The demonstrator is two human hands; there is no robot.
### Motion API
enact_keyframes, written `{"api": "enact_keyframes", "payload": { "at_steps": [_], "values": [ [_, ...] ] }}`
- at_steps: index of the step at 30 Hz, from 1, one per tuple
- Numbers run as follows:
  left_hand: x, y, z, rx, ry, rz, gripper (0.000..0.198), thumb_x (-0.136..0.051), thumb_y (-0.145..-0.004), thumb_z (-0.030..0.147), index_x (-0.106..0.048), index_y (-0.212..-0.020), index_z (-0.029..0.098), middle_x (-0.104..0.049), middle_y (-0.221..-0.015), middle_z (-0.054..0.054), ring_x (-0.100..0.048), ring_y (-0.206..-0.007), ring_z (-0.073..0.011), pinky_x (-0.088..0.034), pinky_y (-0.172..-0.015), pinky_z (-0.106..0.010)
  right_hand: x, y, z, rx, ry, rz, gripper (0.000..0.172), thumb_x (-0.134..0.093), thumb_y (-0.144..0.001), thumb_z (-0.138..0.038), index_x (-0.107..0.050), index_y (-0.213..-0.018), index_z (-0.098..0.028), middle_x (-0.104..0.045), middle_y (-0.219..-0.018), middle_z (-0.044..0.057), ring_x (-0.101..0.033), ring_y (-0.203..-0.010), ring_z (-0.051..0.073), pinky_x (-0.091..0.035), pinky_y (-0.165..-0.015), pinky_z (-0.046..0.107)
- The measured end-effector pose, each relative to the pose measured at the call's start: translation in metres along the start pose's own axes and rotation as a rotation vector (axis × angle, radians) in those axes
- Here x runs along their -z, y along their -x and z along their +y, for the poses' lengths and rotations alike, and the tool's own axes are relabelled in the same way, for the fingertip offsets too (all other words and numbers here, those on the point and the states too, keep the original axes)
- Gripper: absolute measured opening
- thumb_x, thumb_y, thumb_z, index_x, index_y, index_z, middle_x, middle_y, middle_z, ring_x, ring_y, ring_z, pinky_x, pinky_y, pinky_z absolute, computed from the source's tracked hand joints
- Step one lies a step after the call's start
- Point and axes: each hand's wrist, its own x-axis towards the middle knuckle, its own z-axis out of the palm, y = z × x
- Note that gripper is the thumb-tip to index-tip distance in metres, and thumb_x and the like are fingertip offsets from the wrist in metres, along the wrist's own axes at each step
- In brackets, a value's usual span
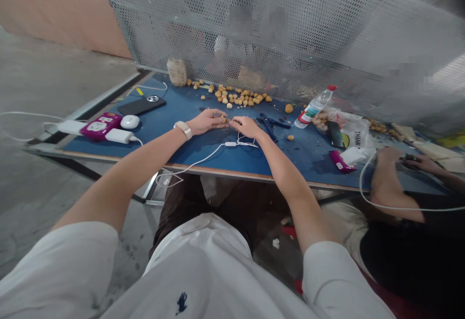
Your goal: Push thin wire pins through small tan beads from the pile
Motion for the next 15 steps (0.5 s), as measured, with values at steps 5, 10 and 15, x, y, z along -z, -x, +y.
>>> {"api": "enact_keyframes", "payload": {
  "at_steps": [5,10,15],
  "values": [
    [0.0036,-0.0010,-0.0033,-0.015,-0.017,-0.063,0.015,-0.090,-0.114,-0.003,-0.092,-0.114,0.012,-0.097,-0.110,-0.011,-0.099,-0.111,-0.0223,-0.067,-0.146,-0.052,0.0009,0.0010,-0.0006,-0.023,-0.002,0.006,0.068,-0.054,-0.120,-0.089,-0.064,-0.094,-0.027,-0.071,-0.082,0.005,-0.068,-0.087,0.027,-0.044,-0.086,0.040],
    [0.0057,-0.0021,-0.0038,-0.008,-0.009,-0.063,0.017,-0.091,-0.114,-0.002,-0.092,-0.123,0.012,-0.099,-0.114,-0.012,-0.100,-0.113,-0.0236,-0.067,-0.146,-0.053,0.0000,0.0021,0.0008,-0.019,-0.024,0.020,0.066,-0.055,-0.121,-0.087,-0.064,-0.093,-0.027,-0.069,-0.077,0.003,-0.068,-0.085,0.027,-0.046,-0.085,0.039],
    [0.0036,-0.0024,-0.0027,-0.005,0.002,-0.016,0.018,-0.086,-0.116,-0.005,-0.090,-0.121,0.012,-0.097,-0.111,-0.011,-0.099,-0.114,-0.0229,-0.067,-0.145,-0.052,0.0001,0.0016,0.0027,-0.018,-0.038,-0.004,0.065,-0.058,-0.120,-0.086,-0.065,-0.094,-0.027,-0.068,-0.074,0.002,-0.066,-0.080,0.025,-0.047,-0.083,0.039]
  ]
}}
